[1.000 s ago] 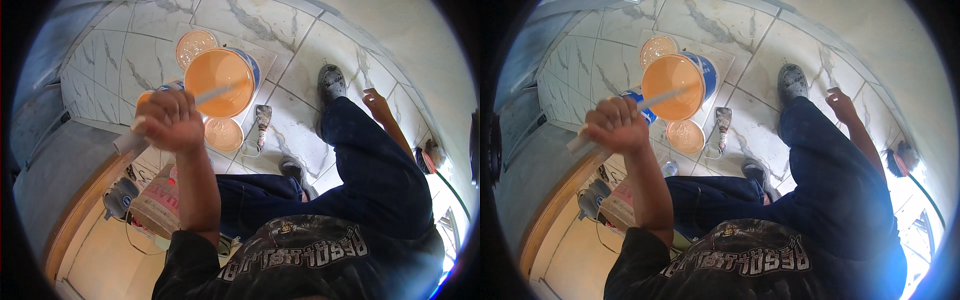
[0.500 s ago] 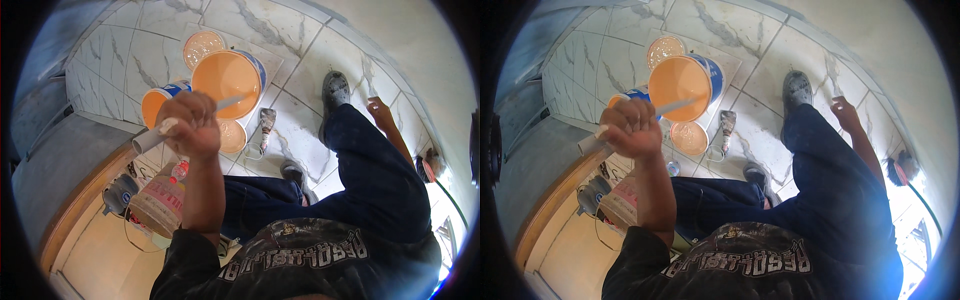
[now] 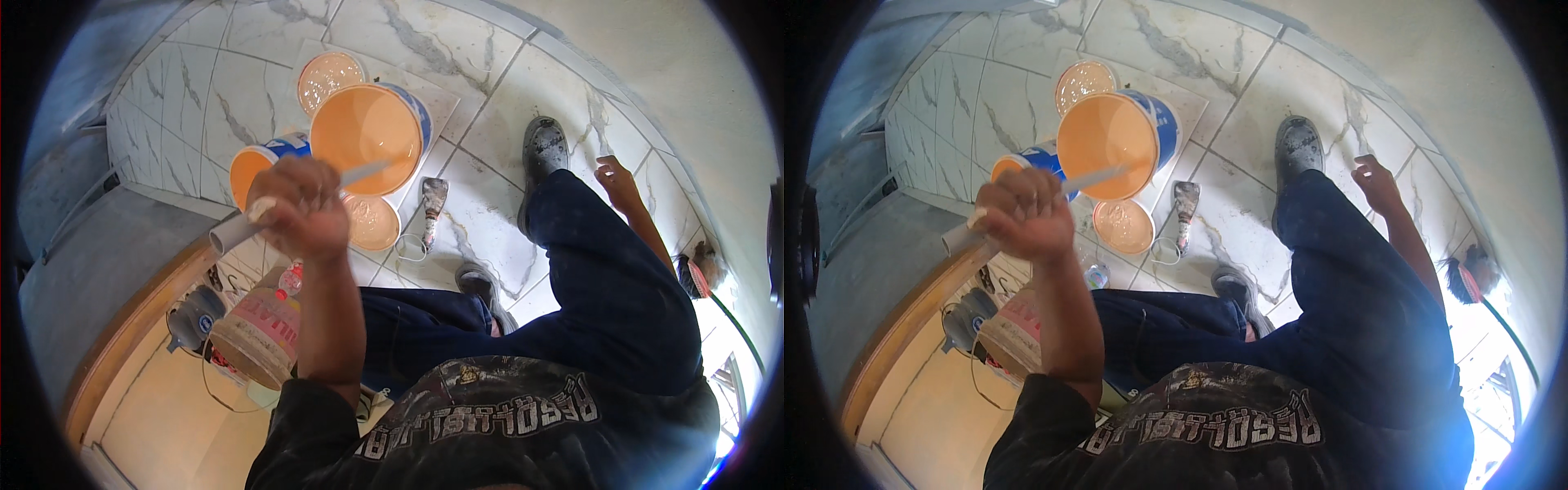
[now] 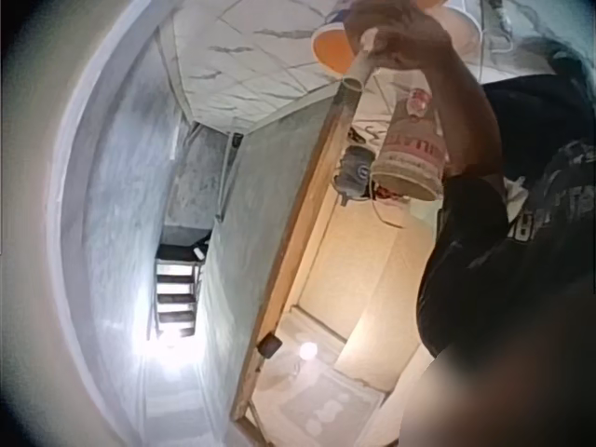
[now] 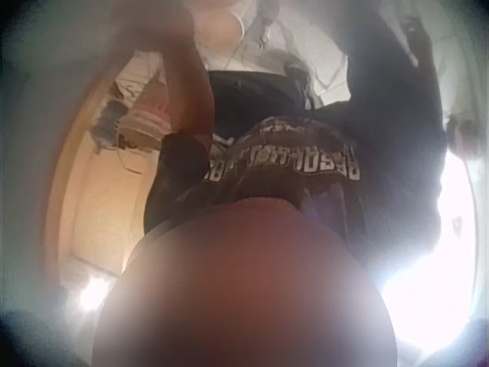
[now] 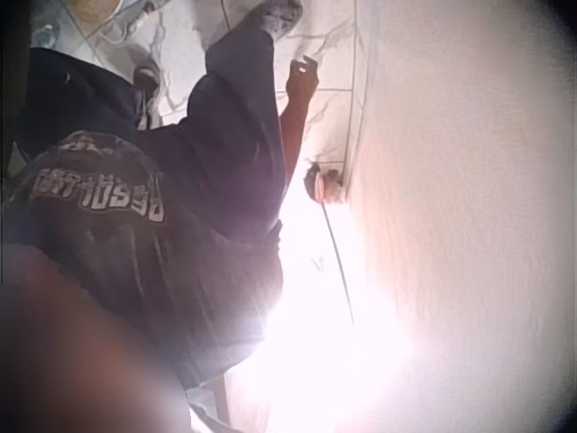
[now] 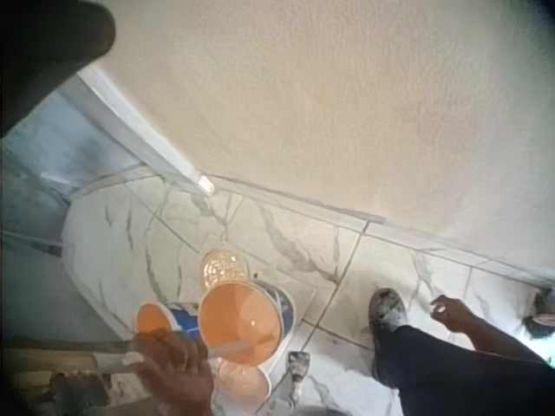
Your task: The person mixes orange paint in a bucket using a plastic pipe, adding water from a plastic bottle to achieve the desired consistency.
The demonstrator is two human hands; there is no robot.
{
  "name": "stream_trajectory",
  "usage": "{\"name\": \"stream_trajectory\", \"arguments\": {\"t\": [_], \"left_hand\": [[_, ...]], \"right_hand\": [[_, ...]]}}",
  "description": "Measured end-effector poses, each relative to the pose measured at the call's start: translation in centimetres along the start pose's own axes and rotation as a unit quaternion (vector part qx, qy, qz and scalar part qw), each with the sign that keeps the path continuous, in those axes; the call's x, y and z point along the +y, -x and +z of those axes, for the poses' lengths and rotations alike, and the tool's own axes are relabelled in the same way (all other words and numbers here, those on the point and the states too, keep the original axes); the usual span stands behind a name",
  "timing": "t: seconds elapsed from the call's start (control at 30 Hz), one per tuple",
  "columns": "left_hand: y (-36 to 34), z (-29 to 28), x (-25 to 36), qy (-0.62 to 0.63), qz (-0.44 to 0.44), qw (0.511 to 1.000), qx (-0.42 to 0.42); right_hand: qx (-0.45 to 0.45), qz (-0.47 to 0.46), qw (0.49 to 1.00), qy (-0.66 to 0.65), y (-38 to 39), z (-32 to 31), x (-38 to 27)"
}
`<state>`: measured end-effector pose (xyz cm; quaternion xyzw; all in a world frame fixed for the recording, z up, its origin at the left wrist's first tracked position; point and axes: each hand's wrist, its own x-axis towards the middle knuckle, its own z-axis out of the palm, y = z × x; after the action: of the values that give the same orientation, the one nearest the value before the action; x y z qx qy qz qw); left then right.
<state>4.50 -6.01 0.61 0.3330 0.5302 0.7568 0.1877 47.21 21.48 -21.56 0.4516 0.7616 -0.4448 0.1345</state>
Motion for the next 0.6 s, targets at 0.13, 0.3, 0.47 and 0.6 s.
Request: {"name": "stream_trajectory", "arguments": {"t": [0.13,0.3,0.47,0.6], "left_hand": [[-4.4,0.8,-1.4,-0.046,0.063,0.996,0.049],[-2.7,-3.1,0.7,-0.185,-0.009,0.983,0.002],[-0.8,1.0,0.3,-0.122,-0.033,0.992,0.005],[-5.5,0.2,-1.7,-0.052,0.059,0.996,0.051]], "right_hand": [[-0.002,0.014,1.000,-0.007,-0.2,0.8,-0.1],[0.000,0.000,1.000,-0.015,-0.1,0.6,0.0],[0.004,0.002,1.000,-0.004,0.2,-0.5,1.3],[0.004,0.010,1.000,0.005,0.0,0.2,1.7]]}}
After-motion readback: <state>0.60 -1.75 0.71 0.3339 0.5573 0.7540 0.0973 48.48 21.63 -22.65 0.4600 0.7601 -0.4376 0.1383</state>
